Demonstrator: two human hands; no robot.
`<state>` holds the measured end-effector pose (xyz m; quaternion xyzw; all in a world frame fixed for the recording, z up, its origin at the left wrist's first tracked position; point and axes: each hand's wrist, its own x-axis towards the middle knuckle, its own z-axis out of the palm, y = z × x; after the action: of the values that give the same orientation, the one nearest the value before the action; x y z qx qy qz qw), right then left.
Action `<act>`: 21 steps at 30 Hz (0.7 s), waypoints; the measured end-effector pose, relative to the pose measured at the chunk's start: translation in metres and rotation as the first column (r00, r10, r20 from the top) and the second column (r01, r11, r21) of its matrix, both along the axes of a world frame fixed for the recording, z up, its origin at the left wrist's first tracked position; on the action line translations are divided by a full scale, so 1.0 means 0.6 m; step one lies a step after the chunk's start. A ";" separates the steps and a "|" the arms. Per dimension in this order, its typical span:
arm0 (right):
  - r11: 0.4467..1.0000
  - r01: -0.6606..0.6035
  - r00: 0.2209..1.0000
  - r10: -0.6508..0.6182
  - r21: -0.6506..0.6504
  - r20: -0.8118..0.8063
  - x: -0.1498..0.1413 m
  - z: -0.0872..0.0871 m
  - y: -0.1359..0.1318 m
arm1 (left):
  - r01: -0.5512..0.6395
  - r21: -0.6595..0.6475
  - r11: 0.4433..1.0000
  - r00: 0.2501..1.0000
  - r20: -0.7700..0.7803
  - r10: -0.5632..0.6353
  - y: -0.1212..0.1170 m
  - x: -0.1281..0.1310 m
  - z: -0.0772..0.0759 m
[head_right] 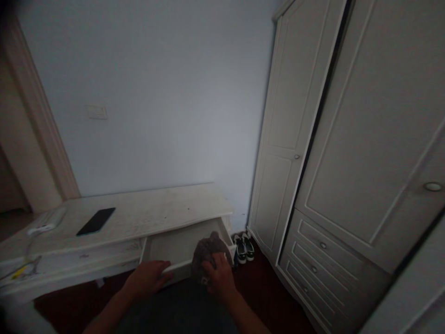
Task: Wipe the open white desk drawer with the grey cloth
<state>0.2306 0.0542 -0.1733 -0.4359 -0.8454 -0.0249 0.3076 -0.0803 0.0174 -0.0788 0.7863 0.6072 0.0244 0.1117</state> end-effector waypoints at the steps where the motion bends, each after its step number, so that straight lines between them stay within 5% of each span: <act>1: 0.998 0.057 0.997 -0.056 0.010 -0.048 0.023 0.008 0.004 | 0.004 0.002 1.000 1.000 -0.012 -0.004 0.000 0.000 0.002; 6: 0.950 0.298 0.890 -0.311 -0.090 -0.333 0.066 0.003 -0.003 | 0.035 0.009 0.999 0.999 -0.026 -0.035 0.001 0.007 0.010; 12: 0.959 0.066 0.948 -0.146 -0.275 -0.283 -0.035 0.004 -0.040 | 0.039 -0.038 0.999 0.999 0.006 -0.038 0.009 0.005 0.012; 16: 0.941 -0.133 0.903 -0.013 -0.310 -0.429 -0.030 0.084 -0.067 | 0.037 -0.038 0.999 0.999 0.022 -0.036 0.010 0.003 0.008; 21: 0.867 -0.424 0.613 0.063 -0.261 -0.788 0.026 0.212 -0.073 | 0.033 -0.026 0.999 0.999 -0.032 -0.033 0.007 0.012 0.014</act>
<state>0.2461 0.0106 -0.0459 -0.3387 -0.6747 0.3864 0.5299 -0.0730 0.0218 -0.0702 0.7951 0.5960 0.0023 0.1122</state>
